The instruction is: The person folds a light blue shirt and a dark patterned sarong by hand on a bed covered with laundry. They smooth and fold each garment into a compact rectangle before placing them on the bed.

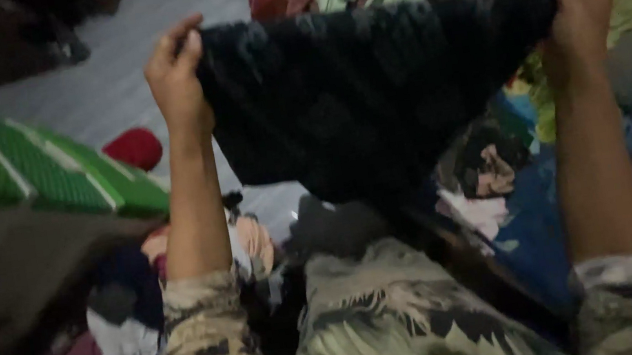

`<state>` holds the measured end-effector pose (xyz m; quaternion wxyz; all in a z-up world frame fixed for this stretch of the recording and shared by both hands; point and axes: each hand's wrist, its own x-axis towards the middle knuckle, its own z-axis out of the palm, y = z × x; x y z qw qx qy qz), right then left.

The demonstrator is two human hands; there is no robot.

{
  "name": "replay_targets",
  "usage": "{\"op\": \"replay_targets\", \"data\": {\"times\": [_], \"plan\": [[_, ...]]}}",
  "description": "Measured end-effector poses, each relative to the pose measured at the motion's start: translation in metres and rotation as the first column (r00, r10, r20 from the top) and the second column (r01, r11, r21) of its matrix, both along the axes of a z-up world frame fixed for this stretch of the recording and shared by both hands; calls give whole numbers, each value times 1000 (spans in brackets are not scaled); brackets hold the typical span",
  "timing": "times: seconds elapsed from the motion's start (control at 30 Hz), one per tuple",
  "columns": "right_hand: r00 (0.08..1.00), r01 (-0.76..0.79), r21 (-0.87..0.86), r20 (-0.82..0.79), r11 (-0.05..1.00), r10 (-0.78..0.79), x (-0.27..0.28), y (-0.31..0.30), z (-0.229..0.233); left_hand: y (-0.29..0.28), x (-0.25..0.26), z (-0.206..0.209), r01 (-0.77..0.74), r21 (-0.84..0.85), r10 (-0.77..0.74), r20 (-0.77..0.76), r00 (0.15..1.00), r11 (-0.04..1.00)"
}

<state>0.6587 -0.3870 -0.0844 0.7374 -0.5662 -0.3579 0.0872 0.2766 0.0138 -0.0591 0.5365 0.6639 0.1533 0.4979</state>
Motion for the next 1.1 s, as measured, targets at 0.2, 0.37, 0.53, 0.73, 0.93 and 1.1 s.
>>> {"op": "replay_targets", "data": {"times": [0.2,0.37,0.53,0.73,0.93,1.1], "plan": [[947,258,-294,264,920,-181,-24,-40,49,-28,57,13,197,-170,-177,124,976,966],[978,205,-107,-3,973,-207,-41,-78,73,-58,100,6,242,-161,-234,66,970,957],[938,331,-60,-90,942,-335,-13,-129,53,-75,123,23,344,-252,-329,102,939,904],[894,402,-167,-141,900,-425,54,-147,26,-50,212,29,427,-287,-439,28,898,857],[808,331,-601,-218,728,-548,218,-112,-129,32,420,-156,478,-391,-612,-390,688,787],[909,414,-564,217,715,-355,336,-114,-297,44,547,-255,606,-281,-666,-380,642,744]]}}
